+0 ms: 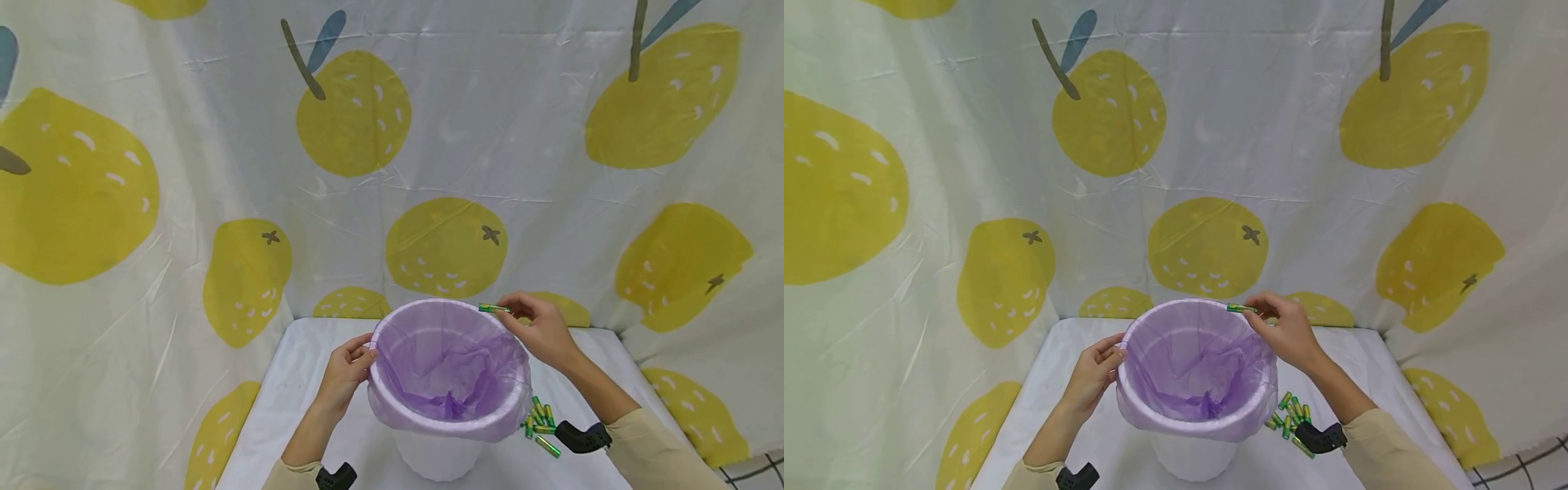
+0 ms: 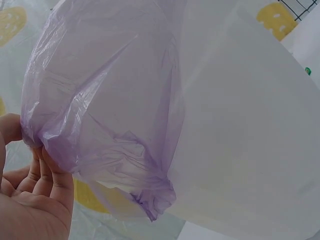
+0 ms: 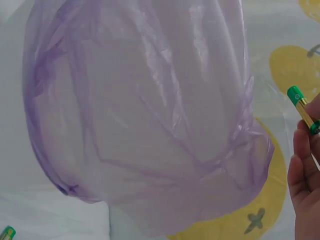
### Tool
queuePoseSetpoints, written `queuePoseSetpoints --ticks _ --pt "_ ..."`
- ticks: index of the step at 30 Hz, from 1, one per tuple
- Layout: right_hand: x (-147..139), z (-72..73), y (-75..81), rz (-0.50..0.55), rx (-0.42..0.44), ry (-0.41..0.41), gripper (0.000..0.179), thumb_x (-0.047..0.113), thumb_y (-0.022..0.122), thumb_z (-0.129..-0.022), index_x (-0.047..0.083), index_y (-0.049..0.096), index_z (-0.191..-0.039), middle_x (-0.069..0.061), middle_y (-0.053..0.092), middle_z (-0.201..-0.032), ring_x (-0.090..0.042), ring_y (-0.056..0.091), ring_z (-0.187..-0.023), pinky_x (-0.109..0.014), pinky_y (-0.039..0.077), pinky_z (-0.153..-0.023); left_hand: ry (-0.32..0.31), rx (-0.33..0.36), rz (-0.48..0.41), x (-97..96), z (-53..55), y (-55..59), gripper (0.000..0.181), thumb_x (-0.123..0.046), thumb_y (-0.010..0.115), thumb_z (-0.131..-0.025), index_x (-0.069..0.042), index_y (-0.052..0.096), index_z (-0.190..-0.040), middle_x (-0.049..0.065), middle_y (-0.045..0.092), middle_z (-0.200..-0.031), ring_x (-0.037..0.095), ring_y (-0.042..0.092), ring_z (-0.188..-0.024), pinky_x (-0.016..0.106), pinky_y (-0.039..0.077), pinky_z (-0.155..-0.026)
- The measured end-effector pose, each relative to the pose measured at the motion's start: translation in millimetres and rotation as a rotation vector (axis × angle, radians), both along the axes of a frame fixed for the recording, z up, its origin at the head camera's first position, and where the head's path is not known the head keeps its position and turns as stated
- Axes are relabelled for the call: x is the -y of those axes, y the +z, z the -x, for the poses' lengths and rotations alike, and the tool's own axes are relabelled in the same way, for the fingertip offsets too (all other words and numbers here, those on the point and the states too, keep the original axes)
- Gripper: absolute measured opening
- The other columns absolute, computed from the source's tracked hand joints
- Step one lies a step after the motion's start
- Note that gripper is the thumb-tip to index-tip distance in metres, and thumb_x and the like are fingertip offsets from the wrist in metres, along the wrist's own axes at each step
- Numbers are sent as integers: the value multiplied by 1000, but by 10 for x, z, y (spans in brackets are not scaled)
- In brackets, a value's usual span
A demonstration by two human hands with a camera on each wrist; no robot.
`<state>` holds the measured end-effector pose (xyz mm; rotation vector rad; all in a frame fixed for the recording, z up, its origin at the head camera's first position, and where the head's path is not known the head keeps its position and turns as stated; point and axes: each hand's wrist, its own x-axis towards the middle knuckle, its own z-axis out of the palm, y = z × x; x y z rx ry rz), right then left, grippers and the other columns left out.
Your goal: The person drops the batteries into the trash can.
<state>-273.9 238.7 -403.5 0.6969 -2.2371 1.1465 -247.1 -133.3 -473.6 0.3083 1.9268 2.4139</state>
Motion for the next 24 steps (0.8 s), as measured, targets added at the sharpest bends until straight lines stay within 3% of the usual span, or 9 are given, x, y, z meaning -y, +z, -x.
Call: queuePoseSetpoints --ticks 6,13,24 --pt "142 125 76 -9 -2 71 17 -1 76 -91 7 74 -106 1 70 -87 -13 66 -77 -24 50 -58 -2 6 -10 1 2 -9 50 -3 67 -98 13 50 -142 5 64 -90 11 63 -75 23 55 -67" --pt "249 229 128 -15 18 131 36 1 74 -94 -2 65 -129 -11 70 -120 -31 65 -107 -26 55 -85 -3 -4 -3 -15 10 2 51 -1 66 -97 15 48 -142 4 62 -89 10 61 -74 22 53 -64" --pt "197 191 106 -71 23 165 26 2 75 -93 7 72 -118 -6 71 -112 -20 66 -97 -25 56 -79 17 19 -20 -22 5 -14 49 0 67 -97 15 50 -140 3 60 -87 10 60 -73 22 52 -64"
